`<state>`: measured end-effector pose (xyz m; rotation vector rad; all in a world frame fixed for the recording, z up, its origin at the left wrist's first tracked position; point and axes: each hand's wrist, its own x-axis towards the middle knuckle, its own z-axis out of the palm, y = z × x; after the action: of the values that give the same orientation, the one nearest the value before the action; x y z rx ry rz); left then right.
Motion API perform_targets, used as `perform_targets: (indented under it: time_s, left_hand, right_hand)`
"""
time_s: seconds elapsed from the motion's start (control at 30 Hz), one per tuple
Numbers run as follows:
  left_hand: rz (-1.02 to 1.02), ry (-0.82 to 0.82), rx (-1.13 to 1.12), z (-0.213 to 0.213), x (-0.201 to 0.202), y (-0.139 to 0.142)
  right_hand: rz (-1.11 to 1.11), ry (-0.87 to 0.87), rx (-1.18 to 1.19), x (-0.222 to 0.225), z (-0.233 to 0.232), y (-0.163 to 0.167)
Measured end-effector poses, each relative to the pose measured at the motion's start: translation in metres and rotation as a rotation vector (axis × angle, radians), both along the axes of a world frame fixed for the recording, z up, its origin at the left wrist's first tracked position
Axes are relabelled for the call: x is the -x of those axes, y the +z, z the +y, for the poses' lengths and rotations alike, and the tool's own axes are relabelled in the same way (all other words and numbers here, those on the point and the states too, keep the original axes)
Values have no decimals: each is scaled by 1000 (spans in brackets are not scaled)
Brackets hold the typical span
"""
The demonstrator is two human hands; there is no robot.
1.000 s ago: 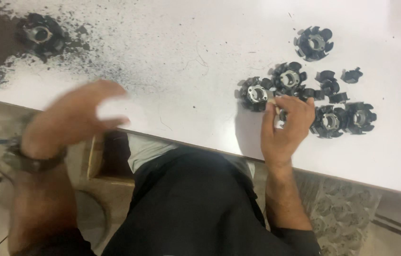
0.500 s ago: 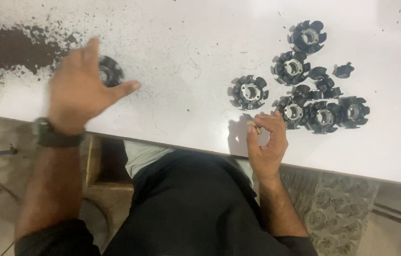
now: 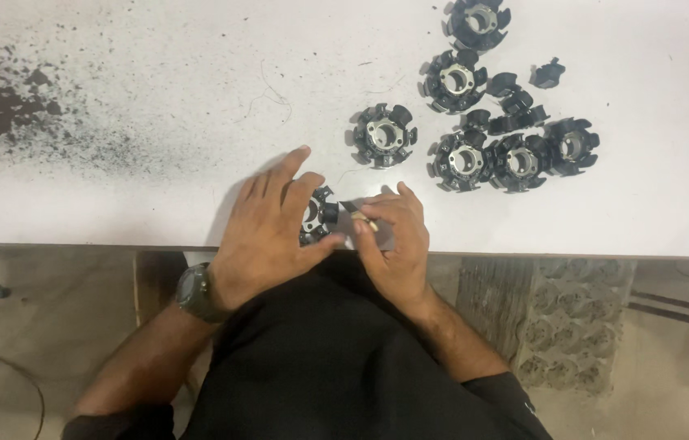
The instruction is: The person sits at a white table and assembles small black plastic parts into toothed wheel-like assemblies, fitting components together by hand with a small tool and placing each finished assembly in a growing pile on the table. Loose parts are kept in molded pulp trays on the table.
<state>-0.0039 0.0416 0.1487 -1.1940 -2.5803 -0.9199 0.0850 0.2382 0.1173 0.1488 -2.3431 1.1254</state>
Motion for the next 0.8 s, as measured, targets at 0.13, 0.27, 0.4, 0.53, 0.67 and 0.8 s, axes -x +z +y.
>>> perform_targets:
  time_s: [0.13,0.27,0.4,0.53,0.67,0.8]
  left_hand:
    - [-82,13,4,-7,1,2]
    - [-271,-4,90,-9,12,1]
    - [-271,11,203,-34,20,17]
    - [-197,51,364,-57,12,40]
    - [32,-107,68,-37,-2,37]
    - [-19,-84,5,-9,-2,19]
  right_hand:
    - [-18,-9,-92,6,-12,5]
    - [5,-13,-235,14,-21,10]
    - [-27,11,-256,18,-21,11]
    - [-21,30,-259,22,-18,11]
    - [-16,36,-180,19,-18,9]
    - [27,72,-108,8,-16,7]
